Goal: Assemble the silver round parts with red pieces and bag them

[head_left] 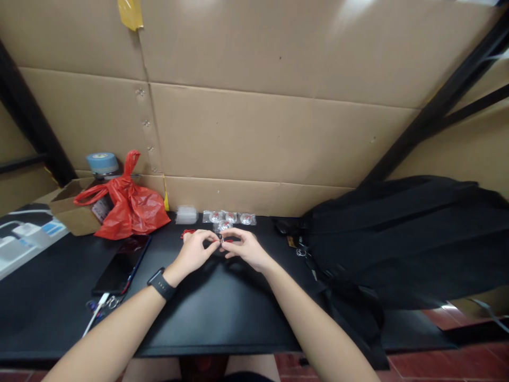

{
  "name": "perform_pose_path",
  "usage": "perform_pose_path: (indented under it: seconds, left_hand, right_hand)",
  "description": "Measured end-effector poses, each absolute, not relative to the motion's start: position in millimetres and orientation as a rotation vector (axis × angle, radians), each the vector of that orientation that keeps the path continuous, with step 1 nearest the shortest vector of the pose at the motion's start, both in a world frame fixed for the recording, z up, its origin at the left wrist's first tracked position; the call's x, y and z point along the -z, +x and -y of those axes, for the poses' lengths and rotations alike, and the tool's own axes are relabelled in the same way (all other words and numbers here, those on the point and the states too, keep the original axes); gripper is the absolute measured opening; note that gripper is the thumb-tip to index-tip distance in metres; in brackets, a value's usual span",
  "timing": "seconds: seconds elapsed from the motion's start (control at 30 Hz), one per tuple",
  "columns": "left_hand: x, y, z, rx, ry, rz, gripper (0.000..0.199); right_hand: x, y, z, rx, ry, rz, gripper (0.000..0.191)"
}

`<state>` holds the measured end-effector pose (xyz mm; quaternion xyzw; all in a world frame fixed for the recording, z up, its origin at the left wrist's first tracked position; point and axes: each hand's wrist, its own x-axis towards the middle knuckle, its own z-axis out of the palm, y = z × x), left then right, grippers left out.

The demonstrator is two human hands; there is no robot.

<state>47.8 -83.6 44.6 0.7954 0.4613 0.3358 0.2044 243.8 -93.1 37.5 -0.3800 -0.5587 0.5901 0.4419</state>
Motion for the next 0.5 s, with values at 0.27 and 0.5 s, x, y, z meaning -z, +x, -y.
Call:
perform_pose_path:
  seconds: [0.27, 0.5]
  left_hand:
    - [-35, 9, 52, -0.882, 2.508, -1.54, 0.029]
    - [-9, -15, 26, -0.677, 2.484, -1.7, 0.036]
  right_hand:
    - [-33, 245, 88, -1.236, -0.985, 1.493, 0.043]
    - [-31, 246, 86, -1.162, -0.99, 1.545, 0.043]
